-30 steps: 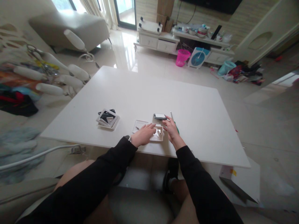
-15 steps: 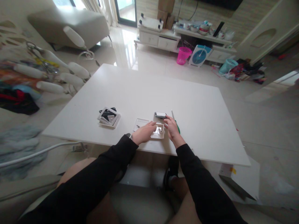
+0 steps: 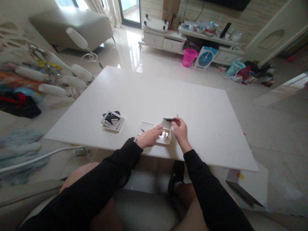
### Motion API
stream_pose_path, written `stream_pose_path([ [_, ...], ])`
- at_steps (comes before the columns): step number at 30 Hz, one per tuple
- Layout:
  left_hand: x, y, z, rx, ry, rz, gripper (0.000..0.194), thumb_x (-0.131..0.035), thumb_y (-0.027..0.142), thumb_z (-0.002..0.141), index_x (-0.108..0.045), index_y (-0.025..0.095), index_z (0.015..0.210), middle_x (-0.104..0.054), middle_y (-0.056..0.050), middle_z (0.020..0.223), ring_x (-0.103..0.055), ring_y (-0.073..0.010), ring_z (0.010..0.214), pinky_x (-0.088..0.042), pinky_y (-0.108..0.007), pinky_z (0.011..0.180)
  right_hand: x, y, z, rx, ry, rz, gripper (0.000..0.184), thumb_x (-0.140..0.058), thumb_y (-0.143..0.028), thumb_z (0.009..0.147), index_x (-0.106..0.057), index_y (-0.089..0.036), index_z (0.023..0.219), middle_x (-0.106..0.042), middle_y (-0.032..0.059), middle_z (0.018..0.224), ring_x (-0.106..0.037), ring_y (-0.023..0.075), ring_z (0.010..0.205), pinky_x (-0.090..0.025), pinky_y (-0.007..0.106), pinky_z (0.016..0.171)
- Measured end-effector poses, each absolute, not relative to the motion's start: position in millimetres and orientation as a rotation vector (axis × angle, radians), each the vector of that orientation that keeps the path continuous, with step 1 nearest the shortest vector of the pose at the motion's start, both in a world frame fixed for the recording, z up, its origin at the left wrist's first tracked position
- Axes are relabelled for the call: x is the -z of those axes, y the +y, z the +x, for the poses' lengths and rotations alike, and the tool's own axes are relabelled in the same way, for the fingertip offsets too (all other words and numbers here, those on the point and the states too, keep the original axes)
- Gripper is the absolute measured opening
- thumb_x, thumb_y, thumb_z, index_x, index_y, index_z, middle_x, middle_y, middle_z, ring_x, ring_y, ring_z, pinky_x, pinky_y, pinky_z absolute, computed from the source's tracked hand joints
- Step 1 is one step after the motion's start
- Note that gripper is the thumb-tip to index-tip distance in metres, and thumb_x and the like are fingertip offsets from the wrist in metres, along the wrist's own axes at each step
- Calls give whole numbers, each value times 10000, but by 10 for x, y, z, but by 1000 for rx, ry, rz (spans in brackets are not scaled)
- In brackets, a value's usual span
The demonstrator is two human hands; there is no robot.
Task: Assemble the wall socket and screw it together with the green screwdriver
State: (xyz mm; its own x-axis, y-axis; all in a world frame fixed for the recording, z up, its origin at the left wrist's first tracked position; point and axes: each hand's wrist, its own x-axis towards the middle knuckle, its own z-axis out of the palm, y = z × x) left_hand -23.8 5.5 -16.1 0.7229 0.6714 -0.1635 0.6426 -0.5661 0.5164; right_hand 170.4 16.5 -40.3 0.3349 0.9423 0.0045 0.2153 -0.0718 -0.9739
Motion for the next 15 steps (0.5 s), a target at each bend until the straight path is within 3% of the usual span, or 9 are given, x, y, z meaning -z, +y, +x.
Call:
stream_pose_path([
  [4,72,131,-281,-139,1034,2284,315,-595,17,794,-624,164,1072,-610,-166,1406,-570,-258,1377,-471,-394,1163,266,118,1749,-736,-1157,-1483,208,-635,-390,865,-662,-205,957,-733,58,927,-703,216,867,-571,406,910],
  [8,-45,251,-379,-283,1195,2106,346,-457,17,862,-604,170,1135,-690,-123,1222,-665,-244,1187,-534,-419,1066,157,71,1773,-721,-1142,-1437,242,-696,-451,870,-652,-213,877,-705,29,833,-692,208,791,-602,390,795],
  [11,-84,302,-436,-457,1227,1986,479,-418,-22,837,-557,155,1259,-660,-137,1318,-659,-223,1210,-546,-407,1064,106,32,1763,-784,-1160,-1414,253,-740,-450,849,-644,-216,849,-693,18,800,-700,209,747,-618,402,755],
  [15,-95,304,-460,-598,1120,2026,664,-542,3,779,-482,163,1420,-565,-142,1452,-618,-228,1270,-533,-405,1104,79,4,1734,-899,-1183,-1353,247,-760,-404,815,-593,-223,830,-658,-2,820,-704,200,734,-631,395,723],
])
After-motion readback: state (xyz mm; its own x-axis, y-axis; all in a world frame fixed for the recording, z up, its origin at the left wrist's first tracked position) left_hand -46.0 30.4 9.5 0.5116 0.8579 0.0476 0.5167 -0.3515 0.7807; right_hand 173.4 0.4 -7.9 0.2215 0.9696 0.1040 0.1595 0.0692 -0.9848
